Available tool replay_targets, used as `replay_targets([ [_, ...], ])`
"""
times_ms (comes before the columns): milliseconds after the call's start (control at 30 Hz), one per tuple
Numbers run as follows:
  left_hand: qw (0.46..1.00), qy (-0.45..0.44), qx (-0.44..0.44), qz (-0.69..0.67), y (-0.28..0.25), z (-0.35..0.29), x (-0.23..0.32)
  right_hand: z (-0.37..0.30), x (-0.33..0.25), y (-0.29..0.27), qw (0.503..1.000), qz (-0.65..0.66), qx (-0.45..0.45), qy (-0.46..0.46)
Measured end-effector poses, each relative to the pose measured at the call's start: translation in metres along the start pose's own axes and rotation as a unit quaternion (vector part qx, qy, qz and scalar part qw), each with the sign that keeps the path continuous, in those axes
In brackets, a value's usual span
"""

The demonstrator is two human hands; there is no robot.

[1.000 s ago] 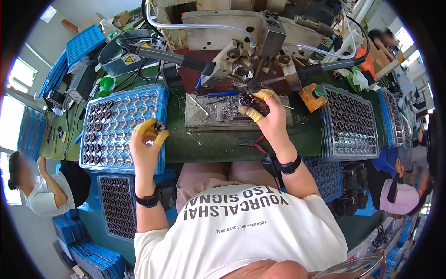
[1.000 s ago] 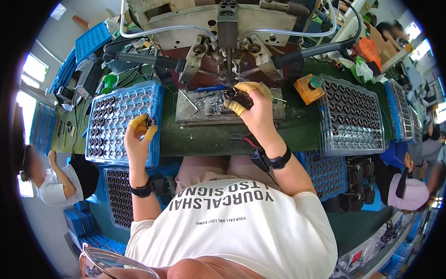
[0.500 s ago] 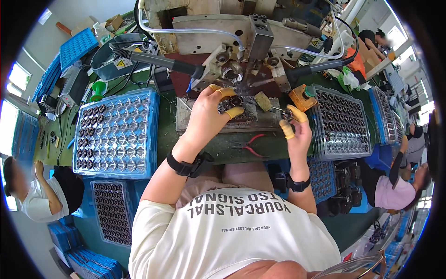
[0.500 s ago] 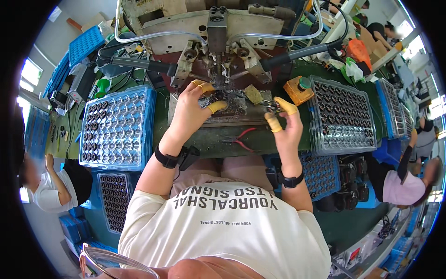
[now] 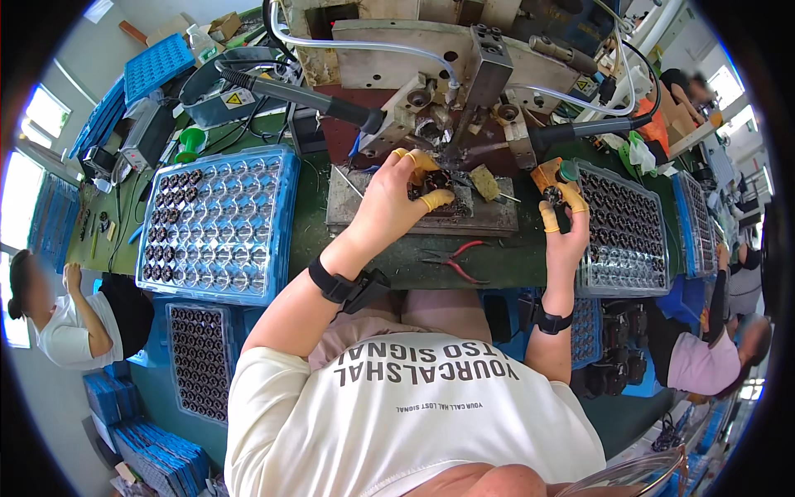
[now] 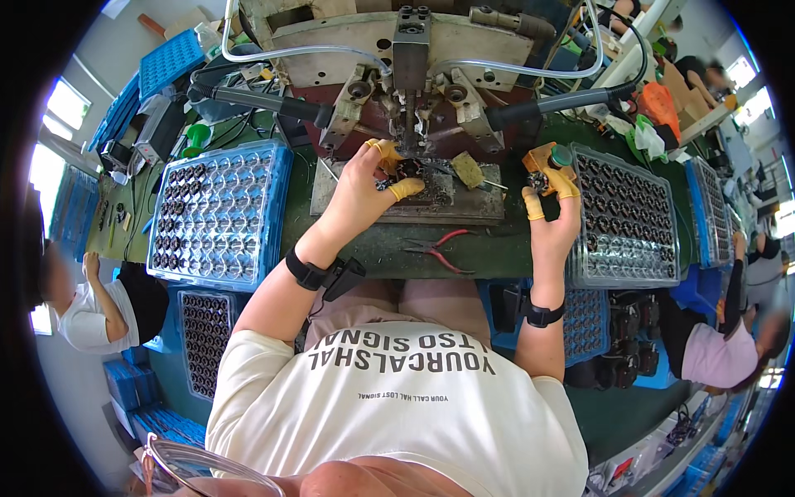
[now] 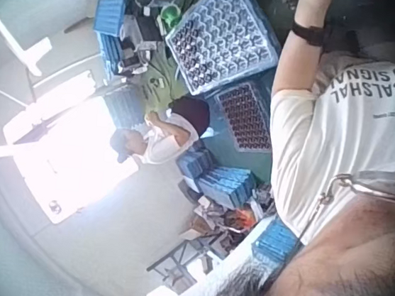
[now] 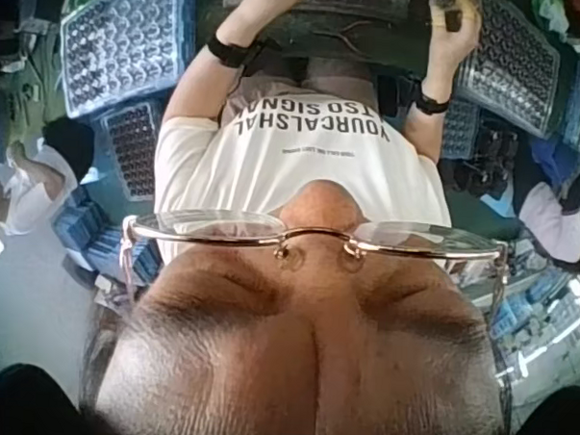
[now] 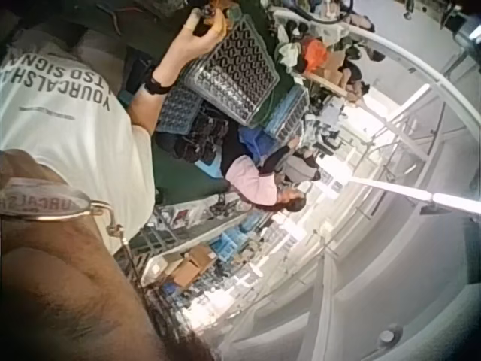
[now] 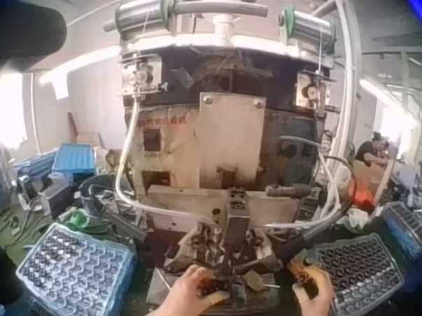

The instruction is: Assembling small electronic components using an industrial assembly machine on a production line.

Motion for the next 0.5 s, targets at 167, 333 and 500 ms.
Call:
replay_targets([
  [167,1.0,-0.016,-0.002,0.015,0.0,0.0,0.002,0.006,-0.004,-0.008,0.999,-0.05,0.01,-0.02],
  [333,0.974,0.172,0.034,0.144,-0.003,-0.008,0.03,0.003,-0.017,-0.008,0.996,-0.073,0.012,-0.047],
  [500,0.991,0.124,0.04,0.042,0.0,-0.005,0.023,0.008,-0.011,-0.01,0.989,-0.135,0.018,-0.05],
])
Point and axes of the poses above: each hand's wrist, its own z-axis towards the middle knuckle, its own y-axis out of the palm, x = y × z, the point moved 10 cm from there along z, towards the middle knuckle, and after that the axes turned 15 degrees about -x, right-handed, at the moved point
